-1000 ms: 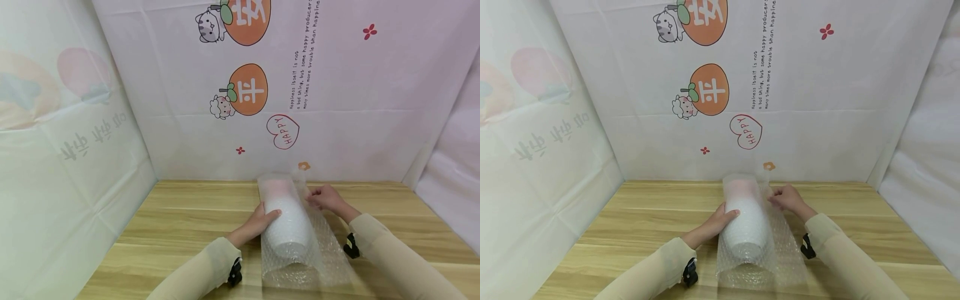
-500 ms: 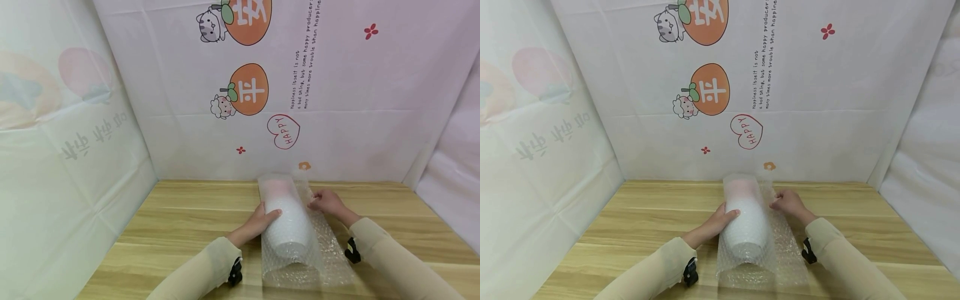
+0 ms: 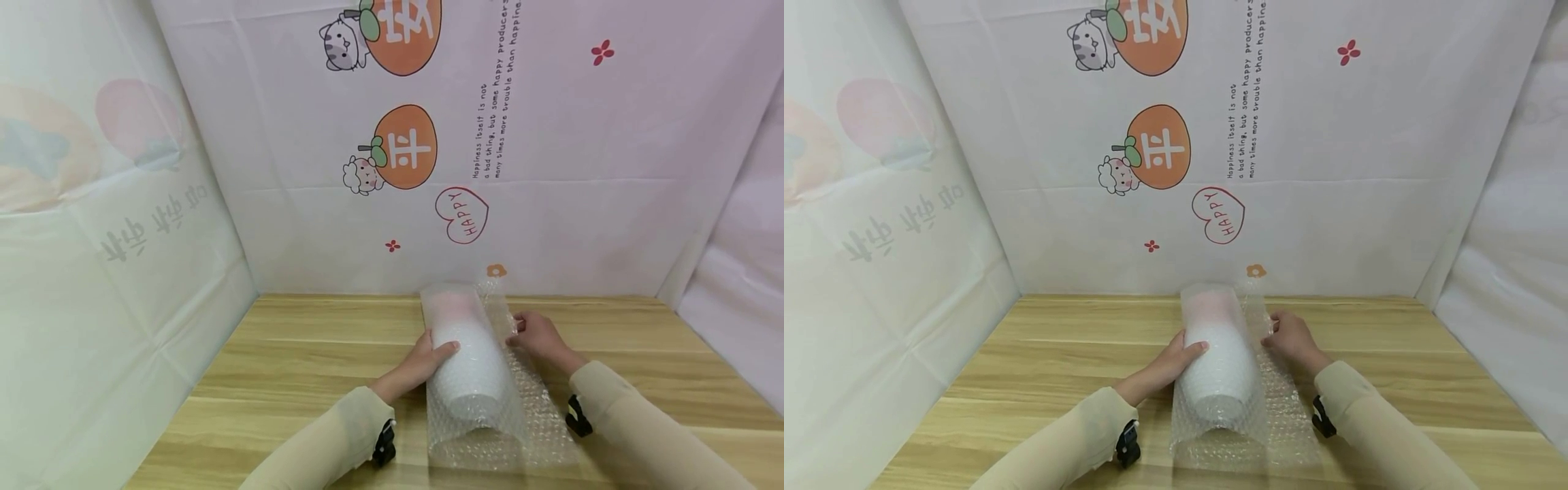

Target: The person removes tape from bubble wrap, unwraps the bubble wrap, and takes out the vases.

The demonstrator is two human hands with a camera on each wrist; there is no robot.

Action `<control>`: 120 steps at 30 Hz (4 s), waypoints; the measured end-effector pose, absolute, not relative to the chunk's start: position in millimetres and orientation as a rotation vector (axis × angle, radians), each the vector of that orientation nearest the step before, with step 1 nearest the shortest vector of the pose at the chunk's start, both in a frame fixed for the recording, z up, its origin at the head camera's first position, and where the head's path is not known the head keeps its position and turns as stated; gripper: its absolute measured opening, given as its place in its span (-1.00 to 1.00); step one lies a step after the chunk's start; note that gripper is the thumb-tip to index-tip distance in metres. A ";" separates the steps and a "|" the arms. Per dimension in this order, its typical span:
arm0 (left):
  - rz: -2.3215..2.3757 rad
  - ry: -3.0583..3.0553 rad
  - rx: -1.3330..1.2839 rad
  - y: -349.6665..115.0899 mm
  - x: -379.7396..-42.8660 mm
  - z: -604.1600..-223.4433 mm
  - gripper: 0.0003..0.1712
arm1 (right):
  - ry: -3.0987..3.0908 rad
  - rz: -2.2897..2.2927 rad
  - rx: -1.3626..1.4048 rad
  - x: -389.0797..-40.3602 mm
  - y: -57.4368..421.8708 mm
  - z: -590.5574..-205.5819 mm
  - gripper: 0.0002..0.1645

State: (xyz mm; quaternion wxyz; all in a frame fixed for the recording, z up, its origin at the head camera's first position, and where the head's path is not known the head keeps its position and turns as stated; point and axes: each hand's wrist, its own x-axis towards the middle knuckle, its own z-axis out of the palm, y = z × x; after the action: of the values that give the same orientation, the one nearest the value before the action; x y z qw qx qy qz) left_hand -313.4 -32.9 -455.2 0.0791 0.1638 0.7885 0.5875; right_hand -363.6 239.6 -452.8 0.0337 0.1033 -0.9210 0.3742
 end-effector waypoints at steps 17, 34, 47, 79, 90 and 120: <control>1.794 2.342 0.479 -31.0 -310.9 -454.7 -0.18 | -2.830 0.795 0.415 -351.6 236.3 -460.1 -0.31; 1.816 2.321 0.484 -30.7 -312.5 -455.6 -0.18 | -2.756 0.574 0.863 -341.4 243.0 -462.1 -0.57; 1.803 2.324 0.477 -28.7 -313.6 -458.4 -0.10 | -2.932 0.649 1.011 -340.4 252.5 -451.3 -0.76; 1.816 2.311 0.469 -33.8 -315.4 -461.9 -0.12 | -2.944 0.521 1.124 -330.0 265.2 -461.6 -0.38; 1.816 2.298 0.491 -33.6 -314.2 -457.9 -0.14 | -2.934 0.525 1.132 -330.4 264.4 -460.7 -0.39; 1.521 2.651 0.616 -23.1 -290.5 -415.5 0.18 | -2.900 0.535 1.105 -331.1 264.9 -460.6 -0.43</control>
State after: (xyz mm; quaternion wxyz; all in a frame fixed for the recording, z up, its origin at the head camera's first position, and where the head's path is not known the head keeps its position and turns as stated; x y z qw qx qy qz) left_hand -290.5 -23.1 -415.5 0.0120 0.1976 0.8502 0.4878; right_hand -331.1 264.9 -460.6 -0.0039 0.3508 -0.9209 0.1700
